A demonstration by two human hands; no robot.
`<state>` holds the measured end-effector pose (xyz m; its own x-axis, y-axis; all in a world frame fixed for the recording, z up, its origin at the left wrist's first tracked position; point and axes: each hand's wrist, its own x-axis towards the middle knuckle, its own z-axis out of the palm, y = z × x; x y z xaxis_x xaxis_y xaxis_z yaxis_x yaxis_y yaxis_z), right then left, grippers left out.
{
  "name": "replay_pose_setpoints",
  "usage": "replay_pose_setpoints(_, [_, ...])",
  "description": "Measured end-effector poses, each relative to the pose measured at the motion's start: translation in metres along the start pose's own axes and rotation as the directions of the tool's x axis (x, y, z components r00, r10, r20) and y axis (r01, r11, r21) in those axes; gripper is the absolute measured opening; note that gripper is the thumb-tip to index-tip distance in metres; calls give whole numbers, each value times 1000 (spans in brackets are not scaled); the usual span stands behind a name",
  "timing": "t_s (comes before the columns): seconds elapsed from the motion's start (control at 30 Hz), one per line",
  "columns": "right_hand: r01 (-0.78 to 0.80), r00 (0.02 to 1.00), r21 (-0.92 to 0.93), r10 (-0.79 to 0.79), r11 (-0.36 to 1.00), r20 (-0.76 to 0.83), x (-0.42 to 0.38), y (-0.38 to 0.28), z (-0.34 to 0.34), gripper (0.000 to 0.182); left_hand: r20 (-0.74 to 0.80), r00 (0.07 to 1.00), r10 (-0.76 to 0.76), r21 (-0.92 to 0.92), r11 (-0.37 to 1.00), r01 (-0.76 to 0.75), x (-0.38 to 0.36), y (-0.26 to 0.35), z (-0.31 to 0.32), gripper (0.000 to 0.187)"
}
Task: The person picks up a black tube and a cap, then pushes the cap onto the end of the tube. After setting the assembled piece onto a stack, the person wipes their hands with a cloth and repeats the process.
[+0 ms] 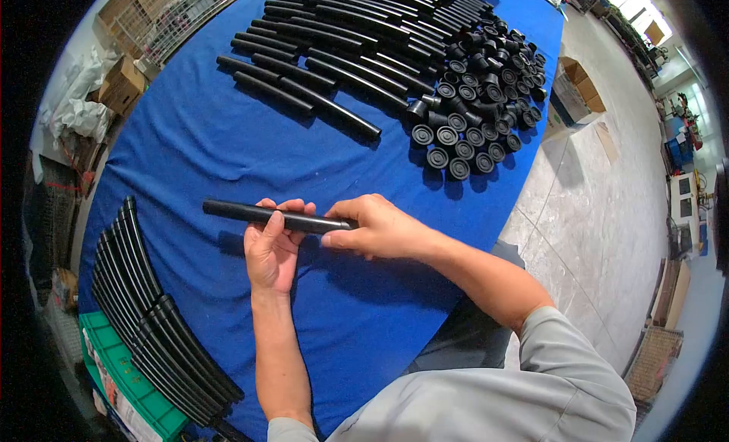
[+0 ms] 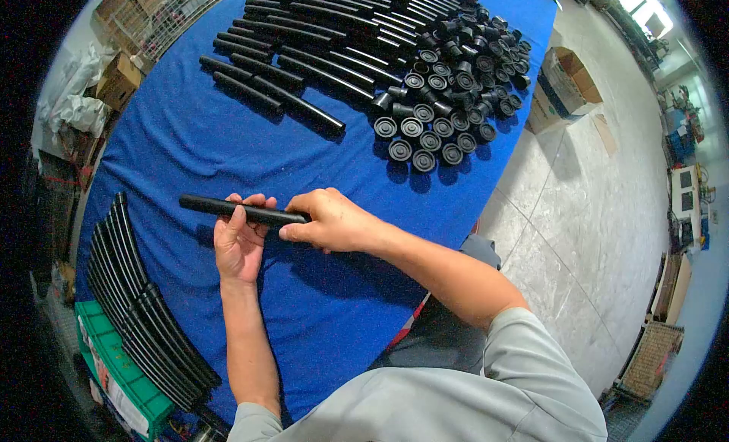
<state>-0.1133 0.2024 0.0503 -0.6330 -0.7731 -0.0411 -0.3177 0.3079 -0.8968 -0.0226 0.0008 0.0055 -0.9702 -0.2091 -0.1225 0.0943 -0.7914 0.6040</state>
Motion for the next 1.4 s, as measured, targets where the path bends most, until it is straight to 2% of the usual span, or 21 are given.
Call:
replay_pose_setpoints(0.07, [235, 920, -327, -317, 915, -228, 0, 10, 13, 27, -63, 998, 6, 33, 999, -4, 1, -2, 3, 19])
replay_pose_setpoints(0.17, [230, 925, -406, -328, 885, -191, -3, 5, 15, 25, -49, 998, 36, 49, 998, -33, 1, -2, -3, 20])
replay_pose_setpoints(0.2, [56, 996, -179, -68, 982, -62, -2, -2, 7, 26, -5, 1000, 28, 38, 999, -28, 0, -1, -5, 20])
replay_pose_setpoints(0.27, [-411, 878, 174, 337, 895, 341, 1, -19, -14, 31, 86, 996, 15, 17, 1000, -17, -1, 1, -8, 20])
replay_pose_setpoints(0.37, [181, 978, -123, -192, 976, -85, -2, 12, 7, 35, -29, 1000, 6, 35, 999, -5, -1, 1, 6, 21])
replay_pose_setpoints(0.4, [190, 958, -319, -246, 929, -144, -4, 6, 10, 34, -31, 999, 16, 52, 999, -15, 0, -1, 4, 21])
replay_pose_setpoints(0.5, [228, 951, -266, -272, 937, -145, -4, 4, 13, 32, -2, 1000, 28, 64, 998, -28, 0, -2, -6, 22])
replay_pose_setpoints(0.63, [-396, 902, 285, 311, 873, 300, -1, -16, -12, 33, -7, 1000, 25, 42, 999, -24, -2, 0, 2, 23])
replay_pose_setpoints(0.67, [62, 997, 16, -61, 998, -45, -3, -2, 1, 27, -43, 998, 35, 57, 998, -32, -2, 0, 6, 23])
replay_pose_setpoints(0.77, [292, 856, -568, -475, 770, -203, -1, 8, 14, 28, -86, 996, 40, 46, 998, -36, 0, -2, 1, 23])
replay_pose_setpoints(0.8, [316, 833, -563, -507, 763, -219, 1, 11, 17, 31, -89, 994, 56, 68, 996, -50, -1, -2, 1, 26])
replay_pose_setpoints(0.87, [-34, 999, 1, 34, 999, 9, -1, -9, -3, 32, 12, 999, 30, 82, 996, -31, -2, 1, 3, 30])
replay_pose_setpoints(0.9, [-290, 936, 229, 226, 929, 268, -2, -14, -10, 33, 41, 999, 27, 103, 994, -31, -6, 4, 4, 32])
replay_pose_setpoints(0.97, [-392, 881, 402, 213, 828, 422, -1, -2, -9, 34, 126, 992, 21, 108, 994, -35, -10, 4, 6, 36])
replay_pose_setpoints(1.03, [-360, 911, 436, 209, 825, 355, -3, -6, -3, 30, 171, 984, 38, 69, 996, -51, -8, 2, -1, 43])
replay_pose_setpoints(1.1, [-267, 951, 334, 190, 904, 246, -5, -15, -6, 27, 74, 997, 39, -9, 999, -38, -11, 5, 7, 44])
replay_pose_setpoints(1.17, [-248, 956, 293, 183, 923, 231, -7, -17, -15, 24, -67, 970, 233, -102, 966, -239, -5, 24, 2, 50])
replay_pose_setpoints(1.23, [-180, 969, 207, 138, 962, 205, -9, -14, -24, 23, -210, 793, 572, 227, 818, -529, -3, 54, -6, 58])
replay_pose_setpoints(1.3, [-172, 966, 148, 137, 974, 219, -11, -16, -27, 23, -98, 519, 849, 809, 371, -455, -17, 79, 6, 74])
replay_pose_setpoints(1.37, [-156, 962, 89, 130, 984, 240, -11, -17, -26, 23, 499, 569, 654, 864, -429, -264, -41, 96, 28, 69])
replay_pose_setpoints(1.4, [-136, 960, 79, 111, 988, 257, -10, -21, -25, 24, 639, 648, 415, 724, -608, -325, -49, 95, 42, 62])
